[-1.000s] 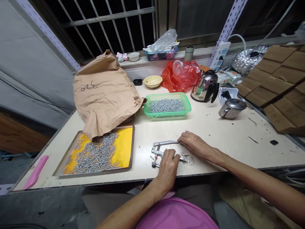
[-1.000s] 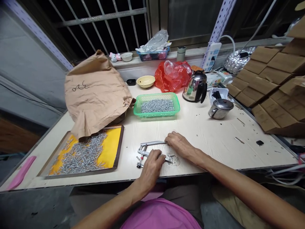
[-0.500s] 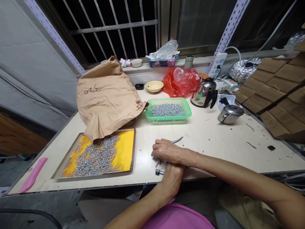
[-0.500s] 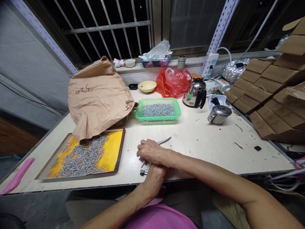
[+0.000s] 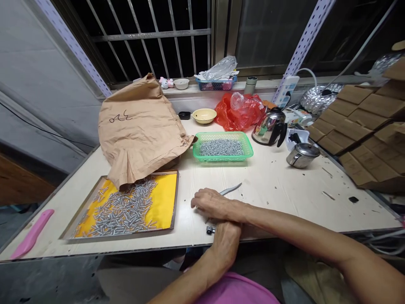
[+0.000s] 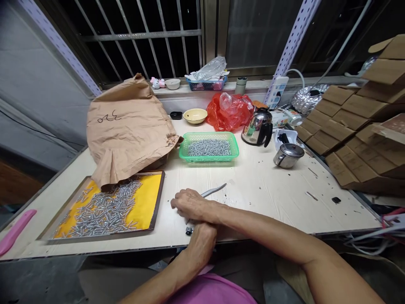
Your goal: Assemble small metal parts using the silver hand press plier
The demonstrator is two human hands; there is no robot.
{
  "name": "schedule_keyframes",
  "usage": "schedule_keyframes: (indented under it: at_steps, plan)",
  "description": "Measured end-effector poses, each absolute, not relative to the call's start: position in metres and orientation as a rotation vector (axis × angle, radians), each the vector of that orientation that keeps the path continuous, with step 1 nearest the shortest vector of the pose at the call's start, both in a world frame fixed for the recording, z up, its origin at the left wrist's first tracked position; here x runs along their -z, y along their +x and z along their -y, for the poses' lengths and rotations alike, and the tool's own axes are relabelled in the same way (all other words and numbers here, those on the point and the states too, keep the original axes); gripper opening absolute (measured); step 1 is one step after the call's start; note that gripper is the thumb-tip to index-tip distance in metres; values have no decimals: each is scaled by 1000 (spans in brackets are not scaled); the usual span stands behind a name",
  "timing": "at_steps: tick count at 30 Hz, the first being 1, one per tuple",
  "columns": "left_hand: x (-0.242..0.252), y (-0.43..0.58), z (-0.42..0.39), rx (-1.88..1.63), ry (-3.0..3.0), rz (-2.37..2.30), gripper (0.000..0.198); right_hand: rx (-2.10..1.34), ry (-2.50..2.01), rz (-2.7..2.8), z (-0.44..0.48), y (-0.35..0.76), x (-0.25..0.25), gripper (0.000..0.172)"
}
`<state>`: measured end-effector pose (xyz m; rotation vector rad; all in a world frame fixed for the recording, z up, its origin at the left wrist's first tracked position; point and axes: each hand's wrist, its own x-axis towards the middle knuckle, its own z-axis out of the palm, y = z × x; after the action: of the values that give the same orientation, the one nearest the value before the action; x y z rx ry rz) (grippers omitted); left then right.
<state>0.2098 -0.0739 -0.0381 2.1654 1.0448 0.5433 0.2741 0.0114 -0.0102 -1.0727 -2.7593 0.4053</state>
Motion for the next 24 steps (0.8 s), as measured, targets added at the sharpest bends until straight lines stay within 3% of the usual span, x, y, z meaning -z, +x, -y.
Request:
schedule_keyframes:
  at_steps: [4,8,11,17,20,24]
  plan:
    - [27,174,70,-614,2333,-1277,27,-592,-1138,2376,-16,300,-15,21]
    - [20,142,54,-419,2440,-1551,16,-677,-1181,2162,-7,322,-26,20]
    - [19,137,45,-241,2470,-1548,10,-759,-1240,2060,10,330,-24,19]
    - [9,131,26,12,2479,-1486,18,-876,-1394,1820,38,349,-11,19]
    - [-18,134,-12,-110,2514,-1501,18,-908,-1471,1671,43,358,-2,15]
    - [-71,159,-70,-629,2668,-1512,18,-948,-1442,1560,48,356,2,13]
